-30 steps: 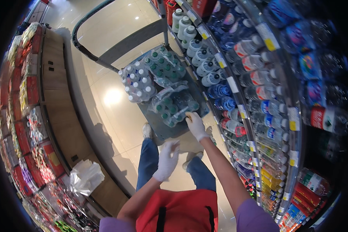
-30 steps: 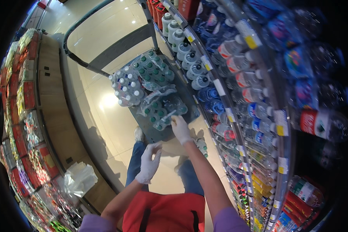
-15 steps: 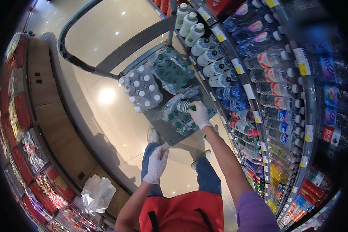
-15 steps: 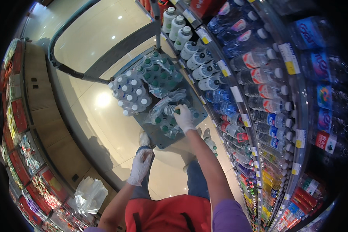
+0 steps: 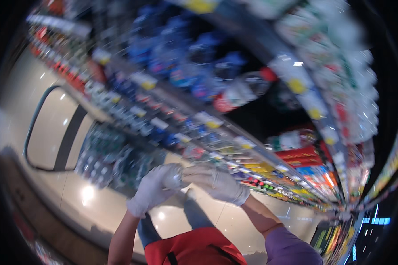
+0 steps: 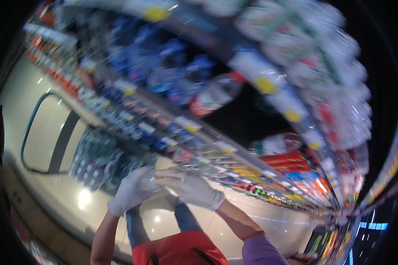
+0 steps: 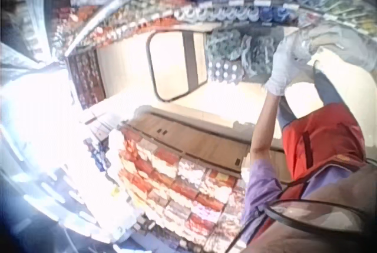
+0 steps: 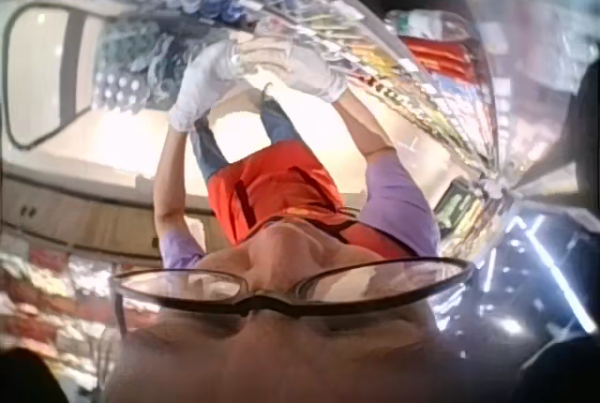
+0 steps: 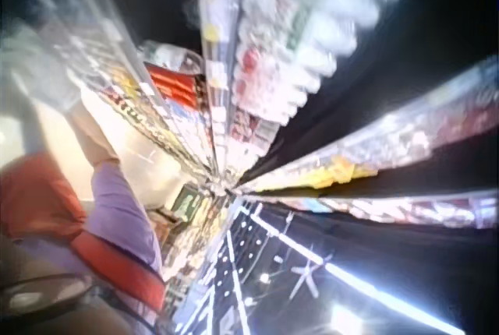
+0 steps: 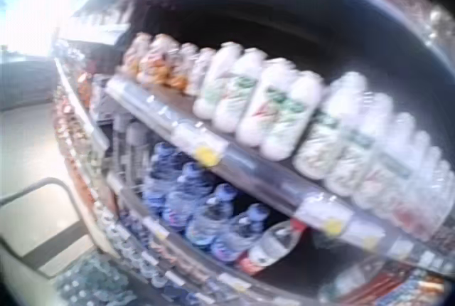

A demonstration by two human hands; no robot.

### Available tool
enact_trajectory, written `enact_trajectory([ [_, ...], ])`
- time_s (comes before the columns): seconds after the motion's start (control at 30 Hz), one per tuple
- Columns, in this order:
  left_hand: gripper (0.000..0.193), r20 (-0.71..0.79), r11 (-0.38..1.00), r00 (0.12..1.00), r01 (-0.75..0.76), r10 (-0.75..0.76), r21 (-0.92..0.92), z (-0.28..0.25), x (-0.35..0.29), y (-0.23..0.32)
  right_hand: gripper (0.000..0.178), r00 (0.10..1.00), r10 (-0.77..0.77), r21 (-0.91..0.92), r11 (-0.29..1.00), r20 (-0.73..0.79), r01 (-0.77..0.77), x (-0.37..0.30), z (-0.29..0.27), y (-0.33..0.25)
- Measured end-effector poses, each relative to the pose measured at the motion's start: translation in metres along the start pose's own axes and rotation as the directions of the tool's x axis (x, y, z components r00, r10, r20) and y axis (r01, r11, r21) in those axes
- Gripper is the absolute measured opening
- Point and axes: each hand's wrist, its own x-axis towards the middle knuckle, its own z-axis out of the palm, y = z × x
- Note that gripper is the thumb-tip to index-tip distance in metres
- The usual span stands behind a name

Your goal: The person moves a hand truck loaded with bottled water through a supermarket aisle, then repeatedly takes bottles from the cart and places them onto shelves. The person also briefly adjusts the head-mounted camera during the task.

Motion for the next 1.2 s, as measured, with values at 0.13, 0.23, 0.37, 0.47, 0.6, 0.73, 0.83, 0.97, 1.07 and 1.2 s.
enact_trajectory([
  [0.13,0.067,-0.099,0.968,0.966,-0.245,0.239,-0.058,0.032,0.072,0.089,0.043,0.867,0.213,-0.053,0.963,-0.451,-0.264,-0.092,-0.061,-0.028],
  [0.23,0.059,-0.104,0.853,0.847,-0.511,0.521,0.108,0.062,0.136,0.137,0.046,0.706,0.269,-0.045,0.919,-0.655,-0.391,-0.156,-0.067,-0.035],
  [0.37,0.057,-0.09,0.821,0.816,-0.568,0.571,0.059,0.098,0.208,0.166,0.045,0.601,0.492,0.153,0.838,-0.63,-0.524,-0.216,-0.049,-0.038],
  [0.47,0.052,-0.115,0.916,0.919,-0.389,0.378,-0.097,0.13,0.248,0.164,0.042,0.621,0.53,0.104,0.803,-0.578,-0.587,-0.24,-0.034,-0.044],
  [0.6,0.053,-0.271,0.851,0.865,-0.481,0.422,-0.211,0.173,0.307,0.152,0.042,0.594,0.573,0.203,0.794,-0.565,-0.573,-0.253,-0.018,-0.051],
  [0.73,0.055,-0.298,0.818,0.762,-0.526,0.575,0.235,0.212,0.334,0.154,0.044,0.582,0.582,0.21,0.786,-0.569,-0.581,-0.263,-0.012,-0.045],
  [0.83,0.054,-0.223,0.873,0.862,-0.482,0.456,-0.077,0.24,0.347,0.17,0.045,0.567,0.578,0.211,0.785,-0.587,-0.582,-0.269,-0.011,-0.038],
  [0.97,0.052,-0.143,0.866,0.921,-0.389,0.362,-0.315,0.264,0.355,0.19,0.047,0.568,0.578,0.181,0.777,-0.586,-0.603,-0.274,-0.012,-0.034],
  [1.07,0.051,-0.089,0.862,0.934,-0.353,0.345,-0.364,0.26,0.352,0.188,0.047,0.51,0.643,0.282,0.738,-0.572,-0.613,-0.275,-0.011,-0.037],
  [1.2,0.049,0.008,0.903,0.943,-0.317,0.334,-0.29,0.247,0.343,0.162,0.044,0.462,0.713,0.331,0.673,-0.527,-0.662,-0.274,-0.011,-0.04],
])
